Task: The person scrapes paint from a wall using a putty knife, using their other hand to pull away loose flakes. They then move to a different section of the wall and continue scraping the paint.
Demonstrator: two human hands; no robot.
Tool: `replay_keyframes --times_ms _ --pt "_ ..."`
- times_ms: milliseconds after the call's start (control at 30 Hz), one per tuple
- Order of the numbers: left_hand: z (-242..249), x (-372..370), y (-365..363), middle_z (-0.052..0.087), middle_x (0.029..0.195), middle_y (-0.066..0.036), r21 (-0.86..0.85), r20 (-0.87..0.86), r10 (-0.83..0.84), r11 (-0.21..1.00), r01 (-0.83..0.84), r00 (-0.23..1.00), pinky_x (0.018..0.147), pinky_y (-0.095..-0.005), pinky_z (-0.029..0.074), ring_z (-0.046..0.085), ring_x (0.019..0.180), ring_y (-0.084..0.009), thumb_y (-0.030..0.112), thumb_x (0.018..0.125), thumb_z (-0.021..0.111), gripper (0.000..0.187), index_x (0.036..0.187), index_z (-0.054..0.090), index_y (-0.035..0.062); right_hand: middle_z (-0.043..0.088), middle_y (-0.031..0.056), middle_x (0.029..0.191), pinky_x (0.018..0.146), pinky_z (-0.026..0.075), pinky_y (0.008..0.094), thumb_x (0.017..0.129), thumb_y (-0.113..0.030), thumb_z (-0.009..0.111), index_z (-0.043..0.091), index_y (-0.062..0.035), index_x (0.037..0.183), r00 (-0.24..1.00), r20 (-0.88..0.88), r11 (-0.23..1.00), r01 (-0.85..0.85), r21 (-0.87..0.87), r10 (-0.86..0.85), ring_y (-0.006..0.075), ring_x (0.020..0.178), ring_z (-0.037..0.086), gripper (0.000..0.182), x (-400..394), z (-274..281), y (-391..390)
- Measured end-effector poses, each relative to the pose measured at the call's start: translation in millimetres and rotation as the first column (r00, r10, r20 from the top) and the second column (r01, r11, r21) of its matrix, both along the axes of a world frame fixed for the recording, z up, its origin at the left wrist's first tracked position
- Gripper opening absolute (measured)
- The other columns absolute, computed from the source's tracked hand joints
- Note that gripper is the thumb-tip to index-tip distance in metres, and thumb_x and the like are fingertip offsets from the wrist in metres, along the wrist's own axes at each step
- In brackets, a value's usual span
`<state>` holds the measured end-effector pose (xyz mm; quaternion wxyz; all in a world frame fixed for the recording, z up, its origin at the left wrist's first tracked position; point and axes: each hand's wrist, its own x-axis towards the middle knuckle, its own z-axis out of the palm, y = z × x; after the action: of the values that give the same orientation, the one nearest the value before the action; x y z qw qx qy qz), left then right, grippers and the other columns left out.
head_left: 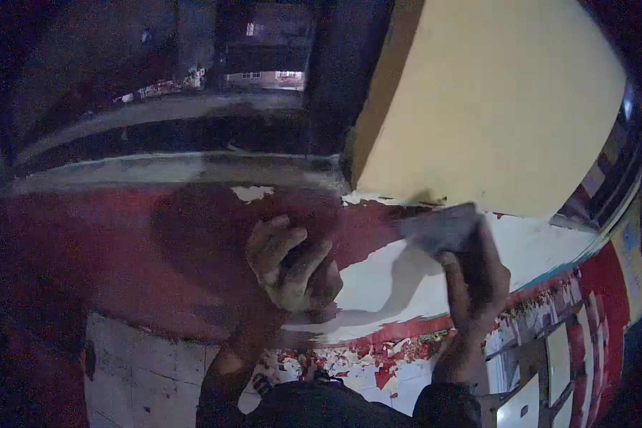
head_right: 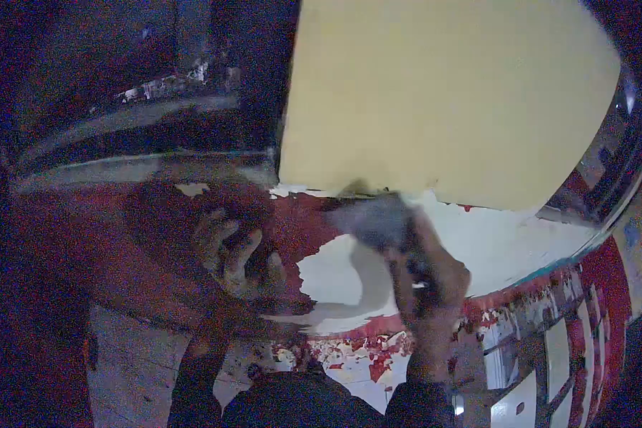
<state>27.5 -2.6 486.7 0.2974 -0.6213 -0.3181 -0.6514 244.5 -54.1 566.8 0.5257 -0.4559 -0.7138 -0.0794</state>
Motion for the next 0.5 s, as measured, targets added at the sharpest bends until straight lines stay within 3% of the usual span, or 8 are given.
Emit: replay_keyframes --times_ms 33,133,167,233,267,333,400,500 --pt "-0.1 -0.1 -0.1 0.048 0.117 -0.012 -0.005 0.009 -0.012 1.0 0.012 1.0 0.095 -0.0511 0.034 0.046 0.109 -0.0353 0.026 0.075 0.058 0.033 0.104 0.062 0.011 0.065 0.0221 0.093 0.065 0.052 0.0303 0.076 -0.008 0.068 0.05 0.0024 0.122 0.997 -0.053 0.998 0.053 0.036 -0.051 0.0211 0.076 0.066 0.051 9.9 -6.3 1.0" --pt "32.3 14.0 -13.6 0.045 0.125 -0.018 -0.144 -0.05 0.21 0.966 -0.215 0.976 0.095 -0.0523 0.034 0.045 0.113 -0.0399 0.028 0.077 0.057 0.042 0.115 0.058 0.0095 0.064 0.0233 0.093 0.07 0.051 0.0305 0.077 -0.01 0.069 0.044 0.0058 0.126 0.98 -0.194 0.993 0.029 -0.116 -0.051 0.0207 0.083 0.064 0.057 31.3 -20.3 -4.0" --pt "36.7 18.4 -12.8 0.045 0.126 -0.02 -0.192 -0.133 0.186 0.959 -0.209 0.974 0.095 -0.053 0.033 0.044 0.114 -0.0404 0.029 0.078 0.056 0.044 0.117 0.057 0.0079 0.064 0.0231 0.094 0.072 0.051 0.0306 0.077 -0.01 0.069 0.043 0.0055 0.126 0.976 -0.21 0.986 0.018 -0.167 -0.054 0.0205 0.085 0.064 0.057 34.7 -25.6 -3.8" --pt "44.1 26.7 -12.2 0.044 0.128 -0.023 -0.292 -0.293 0.122 0.933 -0.21 0.948 0.096 -0.0544 0.032 0.044 0.117 -0.0415 0.031 0.08 0.056 0.049 0.121 0.054 0.0046 0.063 0.0227 0.101 0.077 0.049 0.0314 0.079 -0.01 0.068 0.042 0.0057 0.128 0.98 -0.199 0.995 -0.032 -0.092 0.013 0.0205 0.09 0.062 0.057 37.4 -31.6 -0.8" --pt "47.6 28.9 -19.5 0.049 0.123 -0.023 -0.312 -0.322 -0.003 0.944 -0.103 0.947 0.095 -0.0523 0.036 0.047 0.116 -0.0377 0.027 0.081 0.057 0.043 0.113 0.057 -0.002 0.063 0.0226 0.102 0.077 0.049 0.0315 0.079 -0.01 0.067 0.042 0.0059 0.128 0.976 -0.217 0.993 -0.048 -0.107 0.024 0.0208 0.09 0.062 0.057 39.3 -33.5 -1.1" --pt "5.7 29.6 -9.0 0.052 0.121 -0.019 -0.309 -0.426 -0.284 0.938 0.156 0.859 0.092 -0.0484 0.04 0.049 0.114 -0.0343 0.022 0.082 0.058 0.034 0.108 0.059 0.0006 0.062 0.0226 0.103 0.077 0.049 0.0314 0.079 -0.01 0.067 0.042 0.0062 0.127 0.971 -0.236 0.989 -0.07 -0.129 0.038 0.021 0.09 0.062 0.057 42.7 -34.6 -1.3" --pt "-27.4 25.3 1.6 0.054 0.12 -0.014 -0.339 -0.514 -0.527 0.849 0.404 0.677 0.089 -0.0445 0.045 0.051 0.112 -0.0309 0.018 0.082 0.059 0.026 0.104 0.062 0.0032 0.063 0.0229 0.101 0.075 0.05 0.031 0.079 -0.009 0.066 0.042 0.0064 0.127 0.972 -0.232 0.986 -0.077 -0.151 0.04 0.0208 0.088 0.063 0.056 45.5 -32.4 -3.5" --pt "-25.8 9.9 -10.6 0.057 0.115 -0.011 -0.346 -0.624 -0.371 0.92 0.183 0.688 0.092 -0.0434 0.042 0.05 0.111 -0.0286 0.019 0.082 0.058 0.025 0.104 0.063 0.0088 0.064 0.0222 0.095 0.069 0.051 0.0296 0.079 -0.008 0.066 0.043 0.006 0.127 0.995 -0.076 0.998 -0.061 -0.004 0.06 0.0178 0.081 0.064 0.055 37.0 -22.5 0.7"
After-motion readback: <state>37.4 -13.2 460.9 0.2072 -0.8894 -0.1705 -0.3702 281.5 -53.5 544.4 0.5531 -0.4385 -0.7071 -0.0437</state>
